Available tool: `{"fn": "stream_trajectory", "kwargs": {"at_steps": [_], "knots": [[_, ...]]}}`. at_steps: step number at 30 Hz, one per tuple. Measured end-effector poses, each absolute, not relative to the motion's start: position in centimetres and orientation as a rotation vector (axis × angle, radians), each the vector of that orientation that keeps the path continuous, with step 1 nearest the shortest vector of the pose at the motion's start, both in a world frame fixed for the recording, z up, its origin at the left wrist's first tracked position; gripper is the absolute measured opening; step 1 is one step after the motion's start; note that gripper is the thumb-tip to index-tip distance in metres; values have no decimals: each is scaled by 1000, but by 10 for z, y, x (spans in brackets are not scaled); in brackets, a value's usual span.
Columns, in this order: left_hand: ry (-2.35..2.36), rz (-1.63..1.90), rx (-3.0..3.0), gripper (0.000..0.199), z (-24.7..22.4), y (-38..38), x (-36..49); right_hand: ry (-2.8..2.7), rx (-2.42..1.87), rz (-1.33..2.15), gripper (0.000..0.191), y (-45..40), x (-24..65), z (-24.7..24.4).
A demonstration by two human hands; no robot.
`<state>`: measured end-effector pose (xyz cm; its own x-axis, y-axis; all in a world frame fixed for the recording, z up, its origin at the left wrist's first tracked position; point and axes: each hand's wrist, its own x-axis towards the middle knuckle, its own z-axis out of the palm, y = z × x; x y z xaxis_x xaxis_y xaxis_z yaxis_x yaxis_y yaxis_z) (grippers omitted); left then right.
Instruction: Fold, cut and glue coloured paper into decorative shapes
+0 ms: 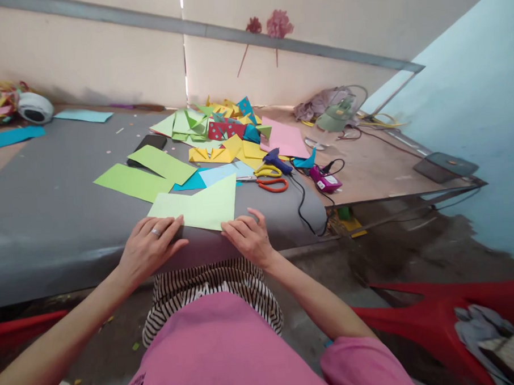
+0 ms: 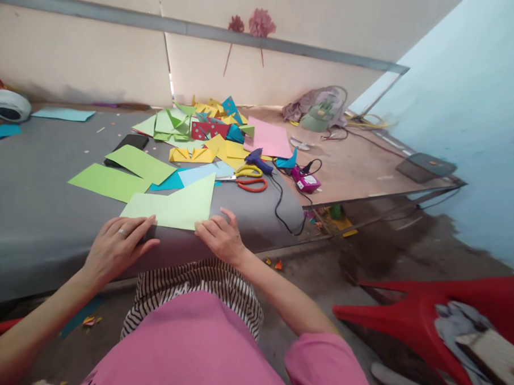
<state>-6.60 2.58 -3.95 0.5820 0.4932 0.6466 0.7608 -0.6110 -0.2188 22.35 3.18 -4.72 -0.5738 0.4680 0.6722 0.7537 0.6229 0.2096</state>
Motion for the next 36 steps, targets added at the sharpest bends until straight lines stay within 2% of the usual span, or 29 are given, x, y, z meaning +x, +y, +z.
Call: {"fn": "stream_trajectory", "kwargs": {"at_steps": [6,11,18,22,24,28,32,34,36], "knots": [[-905,-863,-2342,18,-8,38,-35,-2227,-822,-702,4,32,222,1],[-815,-874,-2302,20,29,27,-33,-2285,-707,-759,18,23,224,51],[-831,-903,-2258,28,66,2,-45,-2254,-690,-683,11,26,221,86],[-891,-972,-2358,20,73,-9,-49,-2310,-677,-329,9,21,222,105],[-997,-1021,-2452,22,72,-8,-57,-2306,-726,-98,10,19,225,119],[-1462,-1149,-2741,29,57,14,-85,-2120,-1017,489,20,36,237,134],[-2134,-1292,-2962,35,34,49,-114,-1732,-1213,1057,34,71,248,120],[-2402,-1525,-2770,38,27,61,-121,-1515,-1186,1185,38,87,251,108],[-2474,-1735,-2638,42,23,67,-118,-1348,-1146,1227,41,100,248,97]]}}
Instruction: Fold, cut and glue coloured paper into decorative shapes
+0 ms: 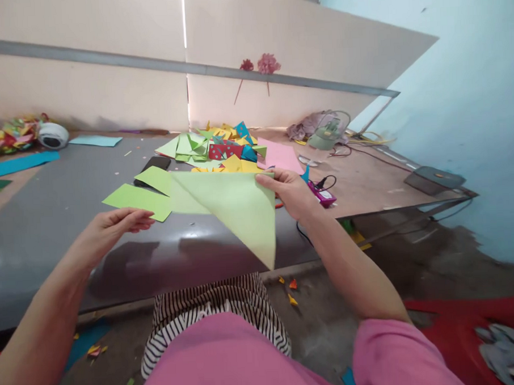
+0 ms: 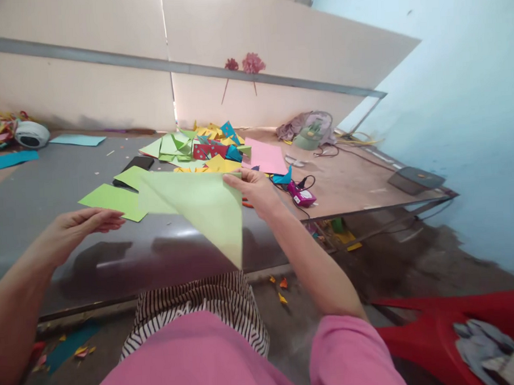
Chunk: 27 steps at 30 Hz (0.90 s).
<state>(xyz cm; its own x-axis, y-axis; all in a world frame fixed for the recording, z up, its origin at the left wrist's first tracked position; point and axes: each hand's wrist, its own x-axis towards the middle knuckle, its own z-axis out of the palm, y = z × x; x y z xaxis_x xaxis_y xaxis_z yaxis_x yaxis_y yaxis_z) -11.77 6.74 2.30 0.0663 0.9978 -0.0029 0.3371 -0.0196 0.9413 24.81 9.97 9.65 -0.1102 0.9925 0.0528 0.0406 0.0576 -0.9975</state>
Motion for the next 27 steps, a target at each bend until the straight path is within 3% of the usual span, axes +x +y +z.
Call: {"fn": "stream_trajectory", "kwargs": {"at_steps": [5,14,16,20,23,27], "knots": [[1072,1092,1264,66,12,77,-71,-1094,-1034,1290,46,114,214,63],[949,1158,776,31,5,96,-49,-1385,-1122,1249,39,96,198,10],[972,1154,760,30,4,94,-57,-1683,-1224,1074,34,100,225,12],[1004,1073,799,25,4,92,-69,-2228,-1646,271,32,127,291,28],[993,1019,818,25,5,94,-72,-2384,-1757,199,44,152,325,38],[959,967,807,29,5,94,-70,-2642,-1768,236,43,175,337,46]]}}
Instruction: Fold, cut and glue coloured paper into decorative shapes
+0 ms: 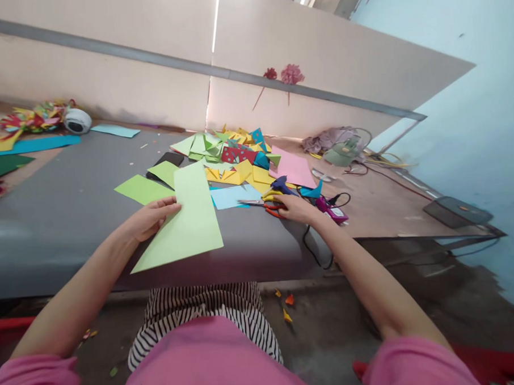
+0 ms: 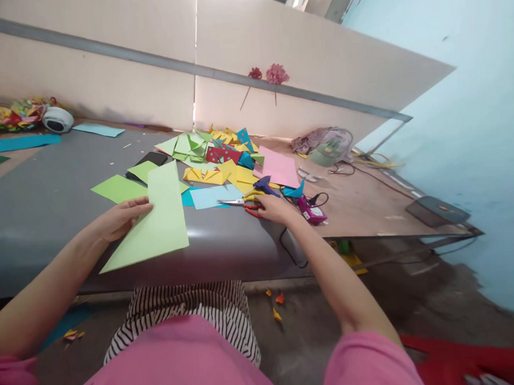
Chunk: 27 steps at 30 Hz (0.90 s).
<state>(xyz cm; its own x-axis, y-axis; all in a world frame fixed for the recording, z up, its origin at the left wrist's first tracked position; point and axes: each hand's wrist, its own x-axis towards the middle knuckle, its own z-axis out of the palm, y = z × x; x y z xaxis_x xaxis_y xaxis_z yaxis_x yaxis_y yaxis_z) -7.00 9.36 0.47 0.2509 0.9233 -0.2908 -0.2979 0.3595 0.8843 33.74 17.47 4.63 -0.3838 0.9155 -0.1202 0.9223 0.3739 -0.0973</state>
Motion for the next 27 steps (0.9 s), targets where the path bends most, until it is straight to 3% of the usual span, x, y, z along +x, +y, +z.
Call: {"fn": "stream_trajectory", "kwargs": {"at_steps": [5,9,15,23,27], "knots": [[934,1030,735,24,5,89,-65,2455,1629,-105,43,177,329,51],[954,1096,684,19,7,90,-66,2408,1638,-14,30,162,315,52],[1029,1162,727,27,5,92,-72,2430,1681,-28,28,130,282,50],[1080,1250,669,19,5,90,-78,2552,1796,-711,26,83,236,39],[1116,1294,665,15,6,92,-78,2540,1839,-1320,30,73,236,35]]}}
